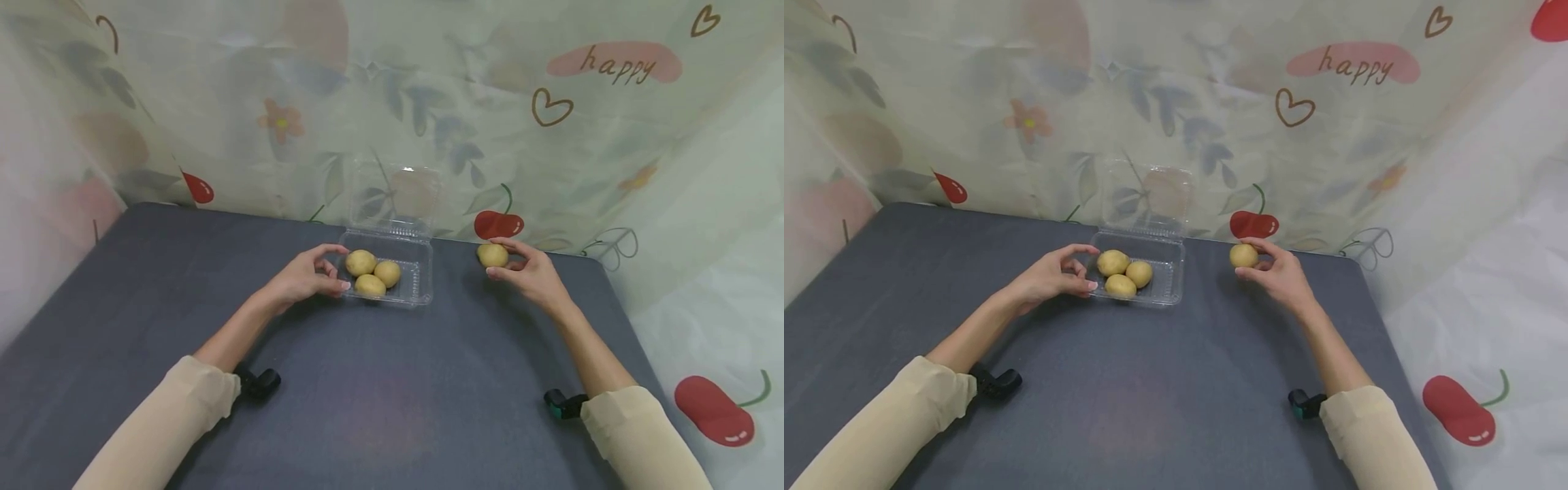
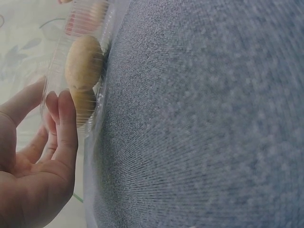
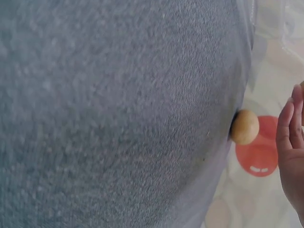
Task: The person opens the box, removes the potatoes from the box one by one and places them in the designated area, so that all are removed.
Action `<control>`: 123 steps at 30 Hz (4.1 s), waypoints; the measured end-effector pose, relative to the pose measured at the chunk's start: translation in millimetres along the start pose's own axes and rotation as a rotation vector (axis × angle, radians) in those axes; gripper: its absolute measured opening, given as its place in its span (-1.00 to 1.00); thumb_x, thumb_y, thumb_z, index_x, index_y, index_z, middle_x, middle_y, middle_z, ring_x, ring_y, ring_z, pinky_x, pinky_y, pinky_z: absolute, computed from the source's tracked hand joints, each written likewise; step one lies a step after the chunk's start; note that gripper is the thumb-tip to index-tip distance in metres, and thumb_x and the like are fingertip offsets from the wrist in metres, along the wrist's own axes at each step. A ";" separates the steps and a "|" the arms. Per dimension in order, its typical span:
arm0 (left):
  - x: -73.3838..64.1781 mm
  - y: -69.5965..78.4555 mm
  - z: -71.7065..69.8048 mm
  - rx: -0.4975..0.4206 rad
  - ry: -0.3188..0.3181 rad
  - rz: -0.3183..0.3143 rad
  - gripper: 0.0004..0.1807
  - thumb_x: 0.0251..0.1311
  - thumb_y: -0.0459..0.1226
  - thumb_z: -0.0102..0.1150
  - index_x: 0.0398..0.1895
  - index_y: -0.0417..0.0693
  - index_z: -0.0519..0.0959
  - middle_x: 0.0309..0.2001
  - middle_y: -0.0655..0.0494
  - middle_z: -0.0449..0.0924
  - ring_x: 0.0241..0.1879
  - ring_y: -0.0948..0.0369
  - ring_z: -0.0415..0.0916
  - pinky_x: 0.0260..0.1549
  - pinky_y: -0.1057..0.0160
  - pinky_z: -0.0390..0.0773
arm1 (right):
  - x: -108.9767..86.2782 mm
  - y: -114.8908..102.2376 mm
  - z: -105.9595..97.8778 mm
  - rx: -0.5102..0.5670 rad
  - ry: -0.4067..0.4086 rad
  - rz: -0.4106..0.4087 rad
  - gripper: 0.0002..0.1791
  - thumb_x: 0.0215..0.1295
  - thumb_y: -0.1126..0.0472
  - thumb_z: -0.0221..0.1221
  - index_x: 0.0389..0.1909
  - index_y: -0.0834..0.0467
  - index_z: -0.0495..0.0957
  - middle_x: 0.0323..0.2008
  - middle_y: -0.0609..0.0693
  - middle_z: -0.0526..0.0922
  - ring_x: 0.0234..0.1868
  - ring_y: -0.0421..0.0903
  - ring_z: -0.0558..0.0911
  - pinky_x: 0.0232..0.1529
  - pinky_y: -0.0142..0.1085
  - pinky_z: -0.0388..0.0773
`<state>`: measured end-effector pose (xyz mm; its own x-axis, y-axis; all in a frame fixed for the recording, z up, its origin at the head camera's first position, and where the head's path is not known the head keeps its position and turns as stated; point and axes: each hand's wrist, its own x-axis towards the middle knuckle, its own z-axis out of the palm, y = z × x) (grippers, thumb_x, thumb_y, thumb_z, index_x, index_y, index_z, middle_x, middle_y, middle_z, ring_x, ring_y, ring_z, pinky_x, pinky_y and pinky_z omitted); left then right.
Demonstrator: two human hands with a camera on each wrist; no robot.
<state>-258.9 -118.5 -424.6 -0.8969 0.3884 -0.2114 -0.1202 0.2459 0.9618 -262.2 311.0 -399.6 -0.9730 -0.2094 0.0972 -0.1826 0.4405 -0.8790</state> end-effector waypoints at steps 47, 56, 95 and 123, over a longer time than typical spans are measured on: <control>-1.6 4.0 -0.4 -0.001 0.000 0.007 -0.20 0.14 -0.36 0.43 0.43 -0.02 0.26 -0.31 -0.05 0.48 -0.30 0.04 0.62 -0.10 0.03 0.69 | 13.7 34.4 -31.4 -0.269 0.232 0.099 -0.33 0.26 0.04 0.37 0.37 0.08 0.44 0.19 0.21 0.58 -0.13 -0.43 0.59 -0.31 -0.59 0.50; -1.0 4.9 -0.7 0.021 -0.006 0.004 -0.19 0.14 -0.35 0.44 0.44 -0.01 0.25 -0.33 -0.05 0.48 -0.29 0.02 0.64 -0.12 0.04 0.69 | 17.3 45.3 -30.1 -0.448 0.286 0.125 -0.35 0.25 0.02 0.38 0.34 0.09 0.48 0.19 0.17 0.58 -0.03 0.08 0.68 -0.43 -0.60 0.46; 0.7 4.7 -1.3 0.020 -0.008 -0.011 -0.20 0.13 -0.35 0.44 0.43 0.00 0.27 -0.30 -0.07 0.49 -0.29 0.03 0.63 -0.10 0.03 0.69 | 18.6 56.7 -29.0 -0.426 0.165 0.182 -0.25 0.27 -0.04 0.35 0.42 0.12 0.36 0.24 0.27 0.51 0.13 0.18 0.60 -0.35 -0.59 0.44; -0.9 3.1 -1.2 0.016 -0.010 -0.013 -0.21 0.15 -0.36 0.42 0.43 -0.01 0.24 -0.29 -0.07 0.49 -0.27 0.01 0.64 -0.09 0.05 0.69 | 11.7 39.2 -15.1 -0.301 0.361 -0.073 -0.46 0.23 0.18 0.40 0.22 0.22 0.56 0.09 0.16 0.61 0.06 0.10 0.62 -0.08 -0.54 0.56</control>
<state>-258.9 -119.2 -421.2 -0.8909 0.3940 -0.2261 -0.1253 0.2653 0.9560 -282.8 338.9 -425.9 -0.9333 0.0439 0.3565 -0.2333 0.6806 -0.6946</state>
